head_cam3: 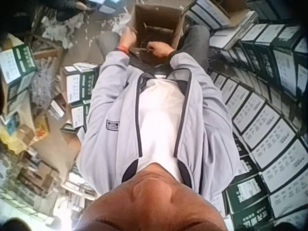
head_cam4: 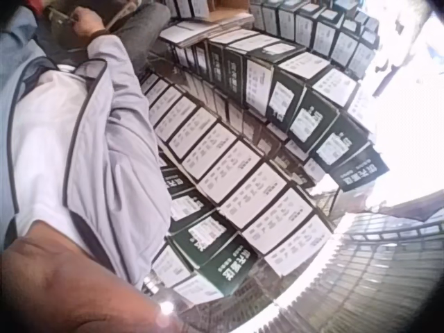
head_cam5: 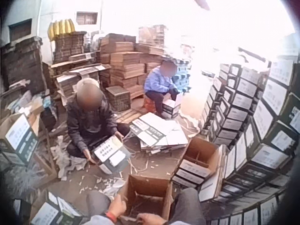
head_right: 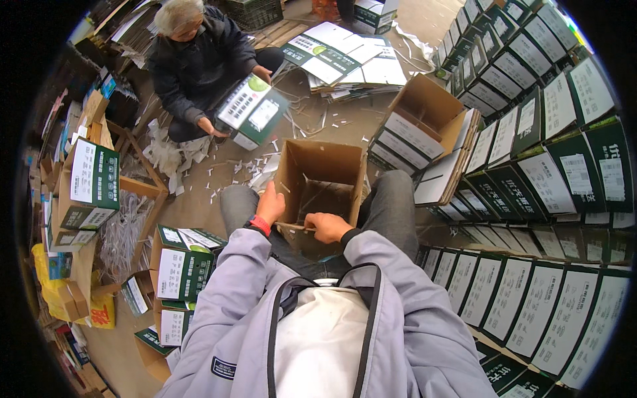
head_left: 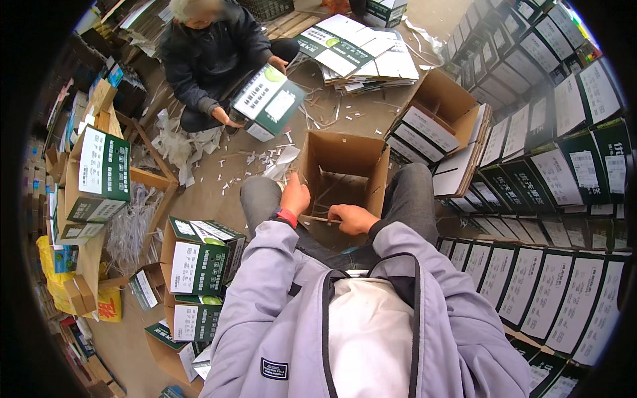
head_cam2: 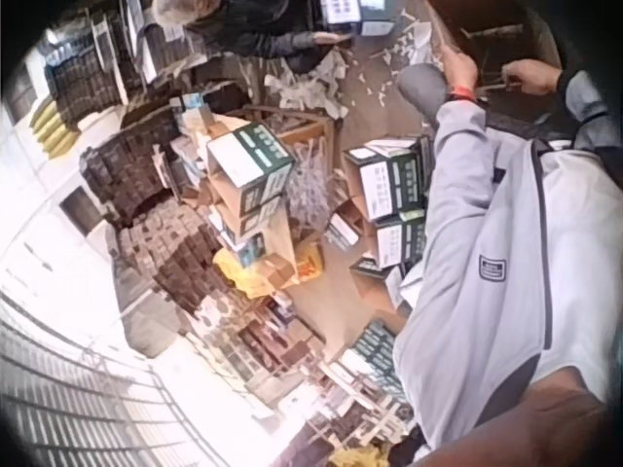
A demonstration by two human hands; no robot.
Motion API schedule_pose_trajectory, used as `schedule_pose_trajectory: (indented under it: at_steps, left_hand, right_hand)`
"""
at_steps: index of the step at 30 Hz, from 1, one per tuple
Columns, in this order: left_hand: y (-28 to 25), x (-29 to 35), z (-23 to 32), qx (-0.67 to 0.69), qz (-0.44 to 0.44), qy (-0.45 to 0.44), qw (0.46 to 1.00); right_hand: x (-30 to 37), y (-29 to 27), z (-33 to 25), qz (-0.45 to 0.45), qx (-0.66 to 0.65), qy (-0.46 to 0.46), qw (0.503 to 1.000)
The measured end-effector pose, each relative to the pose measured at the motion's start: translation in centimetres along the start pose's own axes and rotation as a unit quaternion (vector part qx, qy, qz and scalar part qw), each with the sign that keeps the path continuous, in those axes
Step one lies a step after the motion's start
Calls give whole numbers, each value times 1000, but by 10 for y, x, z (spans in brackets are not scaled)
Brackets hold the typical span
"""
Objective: The person assembles flat cardboard boxes by folding flaps and inserting dividers, then stacks the finished boxes. The person works on the floor surrounded by stacks of boxes and packaging materials.
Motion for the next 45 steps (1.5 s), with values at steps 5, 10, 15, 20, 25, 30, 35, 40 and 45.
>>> schedule_pose_trajectory:
  at_steps: [5,10,15,20,25,30,35,40,45]
  left_hand:
    - [1,-3,-4,8,6,-3,1000]
    - [3,-15,-25,44,15,-25,999]
    - [2,-24,-29,-36,-27,-56,997]
    - [-20,-2,-27,-27,67,-28,997]
    - [-16,-1,-38,-88,33,-71,993]
    - [-19,-3,-38,-113,27,-102,988]
    - [-3,-6,-21,-123,65,-117,983]
    - [-1,4,-7,-135,61,-117,982]
    - [4,0,2,-146,45,-98,983]
  right_hand:
    - [-4,9,2,-70,-124,-48,989]
    - [3,11,1,-7,-63,-14,998]
    - [14,-5,-35,95,167,-56,980]
    - [23,-28,-42,161,220,-98,957]
    - [8,-39,2,83,62,-16,994]
    - [-44,-92,42,131,-19,36,990]
    - [-111,-113,109,219,-475,125,843]
    - [-154,-98,94,212,-544,131,801]
    - [-154,-99,96,276,-501,111,813]
Point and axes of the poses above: each hand's wrist, its own x-axis away from the middle knuckle, its own y-axis out of the palm, z = x × y, the point moved 10 cm from there along -x, towards the middle knuckle, and after that the axes turned 2 degrees about x, right-handed, at the moved point
